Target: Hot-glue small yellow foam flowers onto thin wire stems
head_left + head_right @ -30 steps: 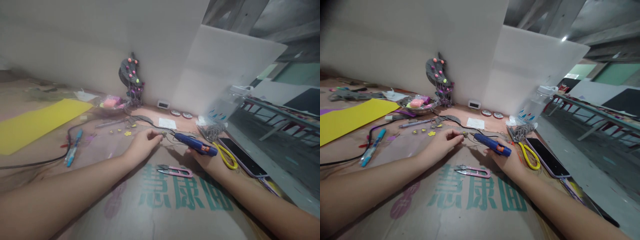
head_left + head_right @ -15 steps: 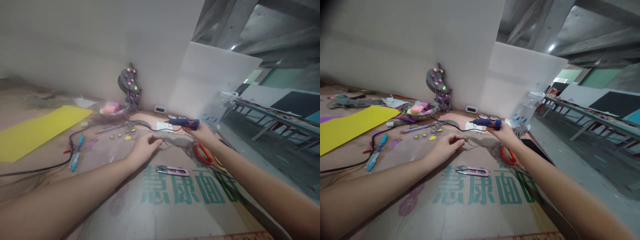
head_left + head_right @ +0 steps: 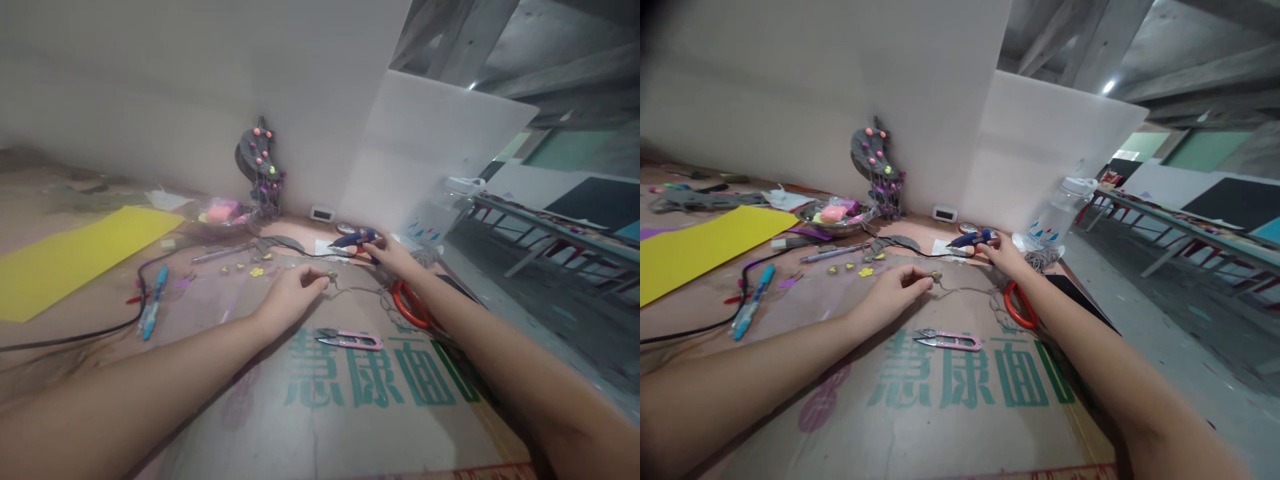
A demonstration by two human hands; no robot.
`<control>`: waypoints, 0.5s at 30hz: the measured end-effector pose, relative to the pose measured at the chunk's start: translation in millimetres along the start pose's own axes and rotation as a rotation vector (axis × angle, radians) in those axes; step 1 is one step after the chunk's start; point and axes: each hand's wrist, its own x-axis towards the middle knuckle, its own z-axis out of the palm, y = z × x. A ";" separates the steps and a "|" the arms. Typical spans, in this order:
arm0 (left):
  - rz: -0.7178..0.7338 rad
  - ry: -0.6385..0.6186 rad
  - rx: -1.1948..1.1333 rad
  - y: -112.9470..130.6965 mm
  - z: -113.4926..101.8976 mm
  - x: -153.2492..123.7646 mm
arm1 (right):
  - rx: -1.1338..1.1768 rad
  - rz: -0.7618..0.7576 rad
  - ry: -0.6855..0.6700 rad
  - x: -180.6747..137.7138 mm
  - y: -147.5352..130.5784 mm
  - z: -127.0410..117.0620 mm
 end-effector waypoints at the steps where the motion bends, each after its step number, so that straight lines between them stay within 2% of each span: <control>1: 0.002 0.000 0.008 0.4 -0.2 -0.3 | -0.006 0.001 0.051 -5.7 -2.4 -3.6; 3: 0.003 -0.001 0.016 1.0 -0.3 -0.9 | -0.004 -0.031 0.184 -21.4 -13.2 -9.9; 5: 0.003 0.000 0.018 1.4 0.1 -1.1 | 0.050 -0.144 0.277 -41.0 -31.4 -12.8; 8: 0.012 0.000 0.020 1.0 0.6 -0.2 | 0.249 -0.152 0.072 -70.0 -62.4 -5.7; 10: 0.029 -0.002 0.016 -0.1 0.6 0.8 | 0.448 -0.034 -0.159 -84.8 -76.7 6.2; 12: 0.049 -0.007 0.020 -1.5 0.3 1.6 | 0.604 0.068 -0.316 -94.4 -82.5 19.3; 15: 0.061 -0.005 0.053 -2.5 0.1 1.7 | 0.623 0.094 -0.391 -101.3 -80.0 30.5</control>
